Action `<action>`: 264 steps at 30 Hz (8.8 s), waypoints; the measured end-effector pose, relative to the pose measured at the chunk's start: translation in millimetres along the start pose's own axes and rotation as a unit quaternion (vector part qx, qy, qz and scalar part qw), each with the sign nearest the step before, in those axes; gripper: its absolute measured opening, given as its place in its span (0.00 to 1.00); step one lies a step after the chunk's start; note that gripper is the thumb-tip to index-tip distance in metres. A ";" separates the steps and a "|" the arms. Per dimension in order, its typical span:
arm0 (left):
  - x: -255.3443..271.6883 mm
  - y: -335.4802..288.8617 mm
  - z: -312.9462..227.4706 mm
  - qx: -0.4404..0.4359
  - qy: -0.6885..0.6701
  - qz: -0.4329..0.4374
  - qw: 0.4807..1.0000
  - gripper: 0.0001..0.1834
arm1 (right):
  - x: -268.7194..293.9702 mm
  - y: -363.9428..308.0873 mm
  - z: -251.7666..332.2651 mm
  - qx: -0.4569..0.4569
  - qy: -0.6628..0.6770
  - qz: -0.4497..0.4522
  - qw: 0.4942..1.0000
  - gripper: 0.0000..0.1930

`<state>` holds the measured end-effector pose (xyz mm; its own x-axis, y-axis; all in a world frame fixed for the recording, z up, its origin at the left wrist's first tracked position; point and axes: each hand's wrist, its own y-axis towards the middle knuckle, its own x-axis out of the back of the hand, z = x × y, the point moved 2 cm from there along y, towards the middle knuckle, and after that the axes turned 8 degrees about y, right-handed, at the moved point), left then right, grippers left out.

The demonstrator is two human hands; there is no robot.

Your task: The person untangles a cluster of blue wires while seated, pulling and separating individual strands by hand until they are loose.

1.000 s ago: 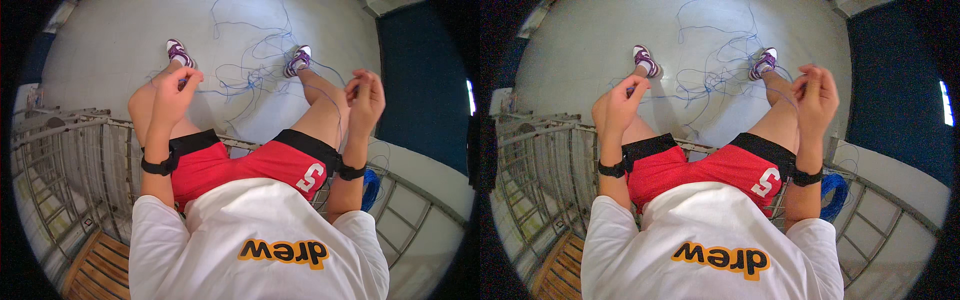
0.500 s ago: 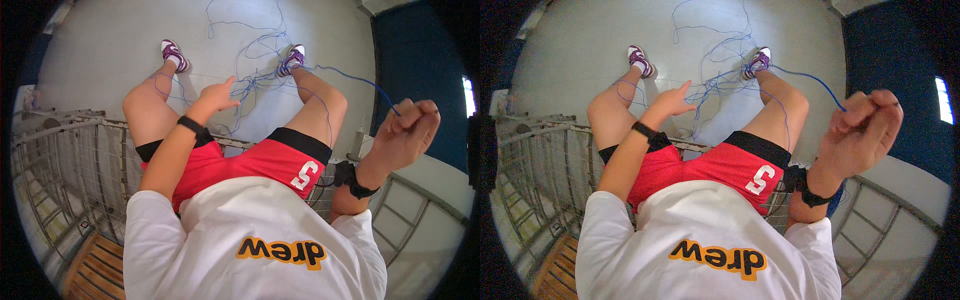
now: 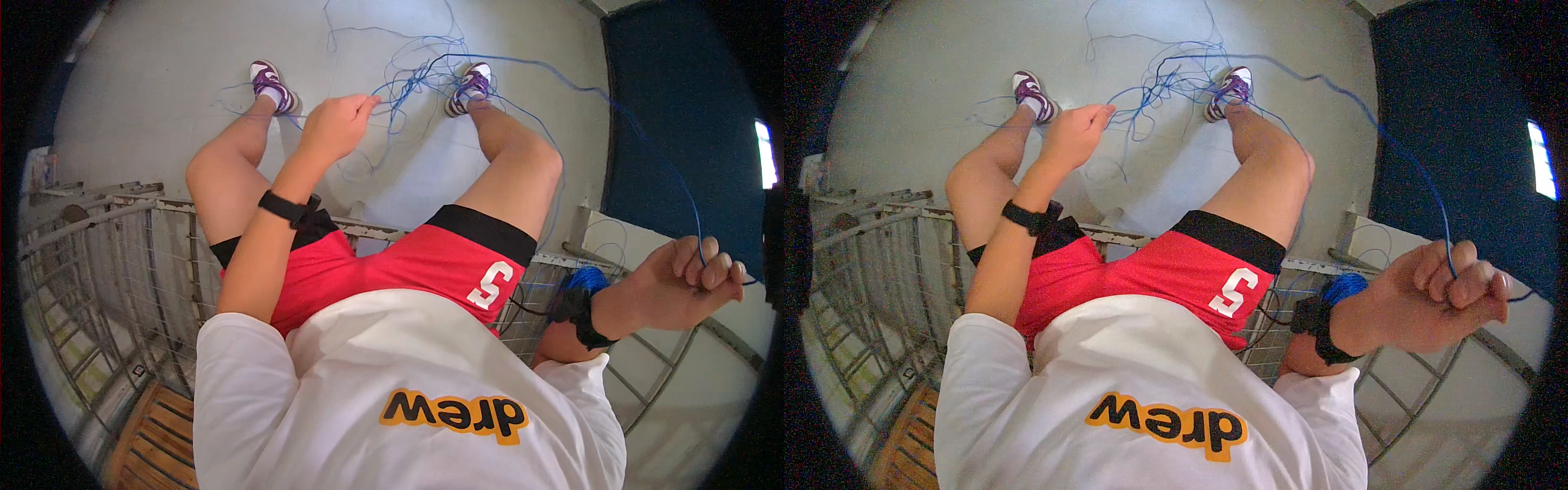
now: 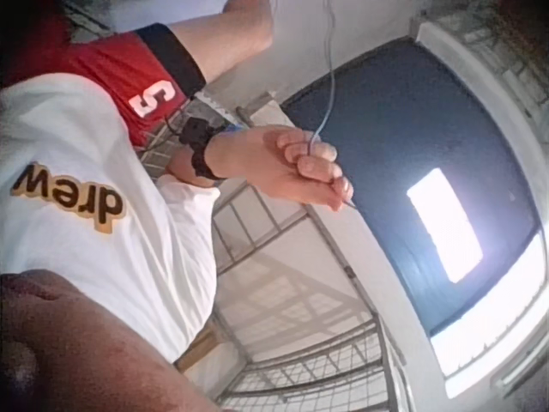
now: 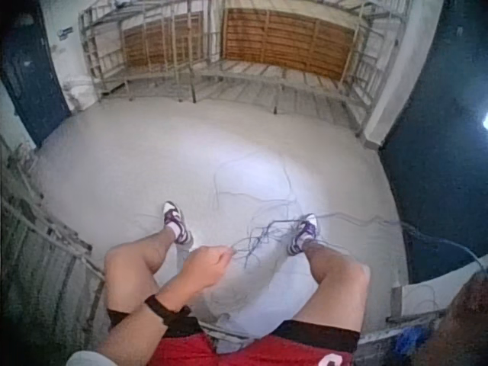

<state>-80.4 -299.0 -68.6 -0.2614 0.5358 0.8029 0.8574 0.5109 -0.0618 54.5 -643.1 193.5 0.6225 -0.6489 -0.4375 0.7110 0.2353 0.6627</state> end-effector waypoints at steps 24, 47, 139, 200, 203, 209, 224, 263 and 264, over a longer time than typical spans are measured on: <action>96.4 -39.5 -1.1 0.000 -0.230 -0.171 0.958 0.23 | -47.1 -16.9 -53.3 -0.079 -0.138 -0.019 0.987 0.16; 93.1 -72.2 -39.5 0.056 -0.256 -0.111 0.959 0.23 | -75.5 -35.9 -179.4 0.083 -0.404 0.094 0.906 0.13; 41.1 2.0 180.8 0.231 -0.053 -0.005 0.972 0.16 | -59.6 -52.9 -74.5 -0.198 0.108 -0.012 0.974 0.06; 11.9 66.3 -41.9 0.010 -0.277 0.059 0.959 0.12 | -37.2 -145.0 -102.1 -0.288 0.103 0.014 0.952 0.06; 28.8 82.0 -34.5 -0.015 -0.254 0.044 0.966 0.11 | -29.3 -156.5 -107.8 -0.333 0.090 0.011 0.938 0.08; 70.6 97.1 -36.4 -0.062 -0.192 0.011 0.979 0.12 | -12.0 -183.5 -113.0 -0.360 0.020 0.106 0.927 0.15; 75.3 162.7 2.0 -0.057 -0.125 0.045 0.989 0.12 | 29.8 -199.2 -69.0 -0.568 -0.257 0.264 0.736 0.27; 237.0 69.2 -185.8 -0.289 0.050 -0.184 0.938 0.08 | 59.7 -157.0 -301.8 -0.585 -0.483 0.473 0.448 0.24; 238.5 63.0 -191.1 -0.290 0.052 -0.179 0.939 0.08 | 68.8 -157.2 -313.9 -0.559 -0.483 0.480 0.474 0.26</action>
<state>-4.0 -267.5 232.3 -0.5601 0.3159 0.7658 0.8278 0.1779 0.5321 88.3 -497.6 -131.5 0.7785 0.2440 0.5782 0.3164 0.6431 -0.6974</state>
